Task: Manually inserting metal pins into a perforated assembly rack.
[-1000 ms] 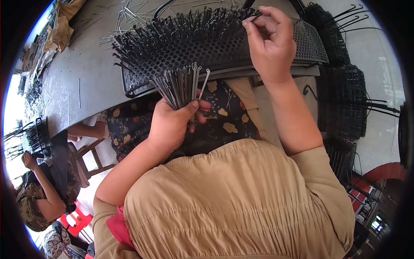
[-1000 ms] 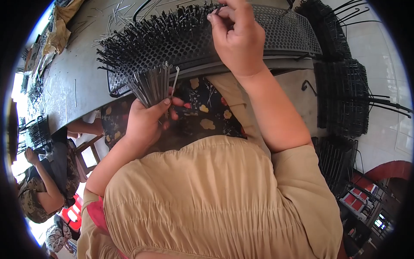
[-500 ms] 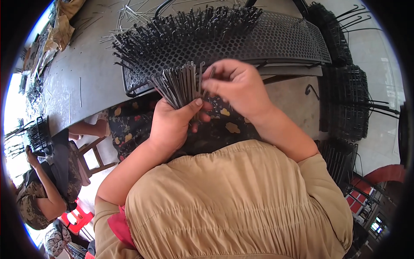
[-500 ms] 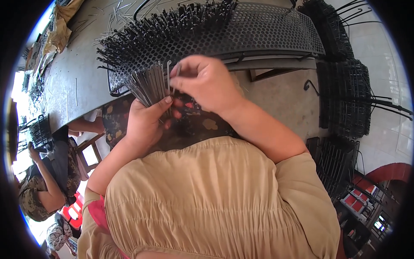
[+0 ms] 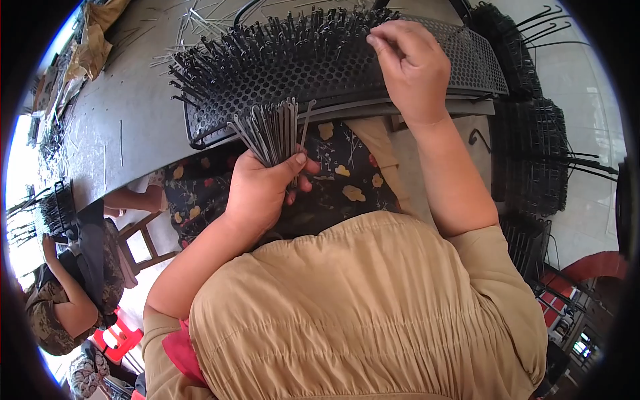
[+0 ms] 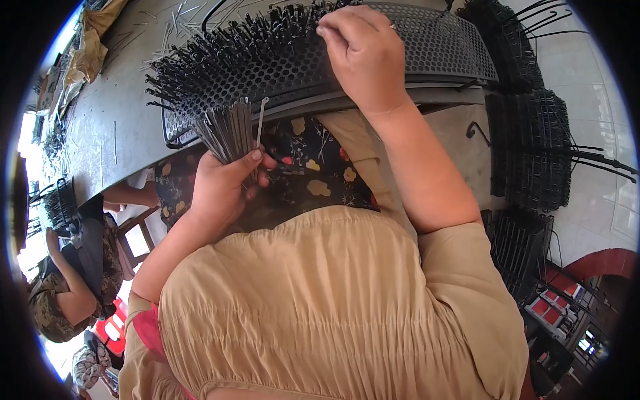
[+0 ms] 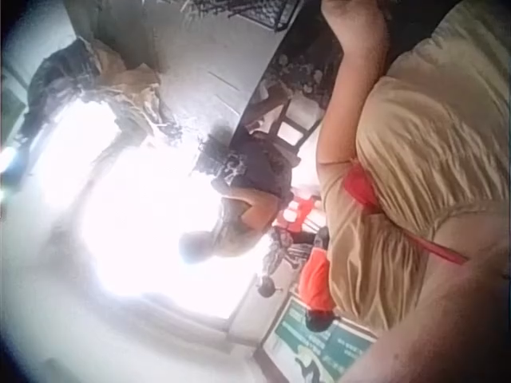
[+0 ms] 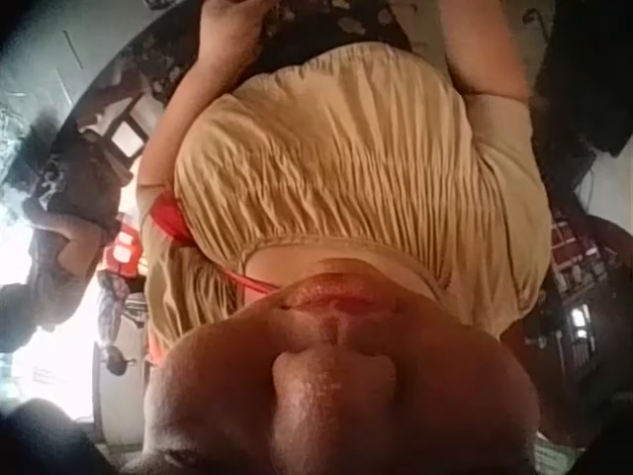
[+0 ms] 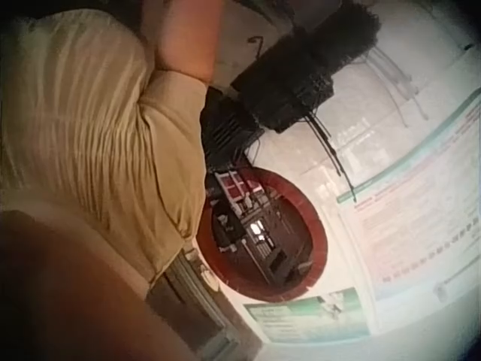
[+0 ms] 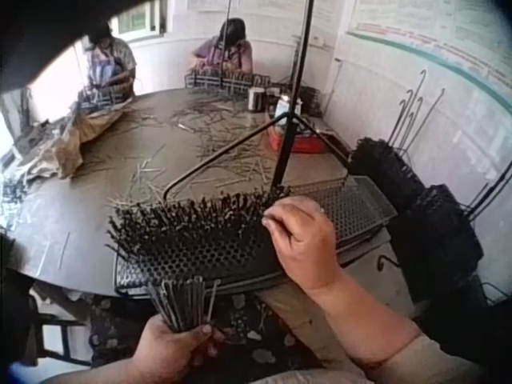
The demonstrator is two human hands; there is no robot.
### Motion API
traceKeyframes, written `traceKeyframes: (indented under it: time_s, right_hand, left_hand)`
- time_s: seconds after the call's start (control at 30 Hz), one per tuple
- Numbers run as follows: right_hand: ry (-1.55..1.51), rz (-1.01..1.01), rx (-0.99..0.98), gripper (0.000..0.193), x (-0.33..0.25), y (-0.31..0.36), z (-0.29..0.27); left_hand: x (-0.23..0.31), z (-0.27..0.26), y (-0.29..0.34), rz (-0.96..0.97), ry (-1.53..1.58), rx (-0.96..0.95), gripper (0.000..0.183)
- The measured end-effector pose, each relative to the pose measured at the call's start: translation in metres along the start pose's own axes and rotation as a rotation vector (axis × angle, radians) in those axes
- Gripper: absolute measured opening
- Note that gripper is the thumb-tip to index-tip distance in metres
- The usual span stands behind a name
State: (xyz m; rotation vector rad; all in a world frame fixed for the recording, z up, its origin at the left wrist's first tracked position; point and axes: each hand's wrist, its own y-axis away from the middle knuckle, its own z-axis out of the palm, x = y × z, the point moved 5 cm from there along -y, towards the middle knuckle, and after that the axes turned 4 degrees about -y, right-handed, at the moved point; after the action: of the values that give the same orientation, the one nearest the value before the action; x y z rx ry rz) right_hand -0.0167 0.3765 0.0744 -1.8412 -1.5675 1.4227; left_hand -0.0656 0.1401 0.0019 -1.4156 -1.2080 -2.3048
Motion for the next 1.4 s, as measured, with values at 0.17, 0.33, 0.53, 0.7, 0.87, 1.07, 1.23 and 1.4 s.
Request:
traceKeyframes:
  time_s: [0.17, 0.33, 0.53, 0.7, 0.87, 1.07, 1.23, 1.4]
  right_hand:
    - [-0.256, 0.180, -0.115, 0.020, -0.025, 0.027, 0.011]
    - [-1.241, 0.912, -0.461, 0.024, -0.043, 0.063, 0.039]
    - [-0.967, 0.715, -0.101, 0.018, -0.009, 0.024, -0.003]
    - [-0.401, 0.073, 0.159, 0.023, 0.013, -0.007, -0.027]
    - [-0.080, 0.008, 0.053, 0.015, 0.007, -0.005, -0.017]
    - [0.056, -0.092, -0.042, 0.010, -0.003, 0.011, -0.003]
    - [-0.899, 0.850, -0.396, 0.017, -0.035, 0.070, 0.034]
    - [-0.961, 1.027, -0.434, 0.012, -0.036, 0.070, 0.025]
  left_hand:
    - [0.002, 0.001, -0.002, 0.001, 0.047, -0.052, 0.008]
    - [0.005, 0.011, 0.003, -0.087, 0.299, -0.298, 0.011]
    - [0.002, 0.009, 0.000, -0.104, 0.270, -0.296, 0.015]
    - [0.003, 0.011, -0.001, -0.021, 0.115, -0.128, 0.019]
    - [0.002, 0.006, 0.000, -0.024, -0.023, -0.114, 0.016]
    - [-0.002, 0.004, -0.003, 0.023, 0.014, -0.090, 0.013]
    - [0.000, 0.008, -0.004, 0.043, 0.057, -0.101, 0.013]
    - [0.004, 0.010, -0.002, 0.026, 0.060, -0.079, 0.012]
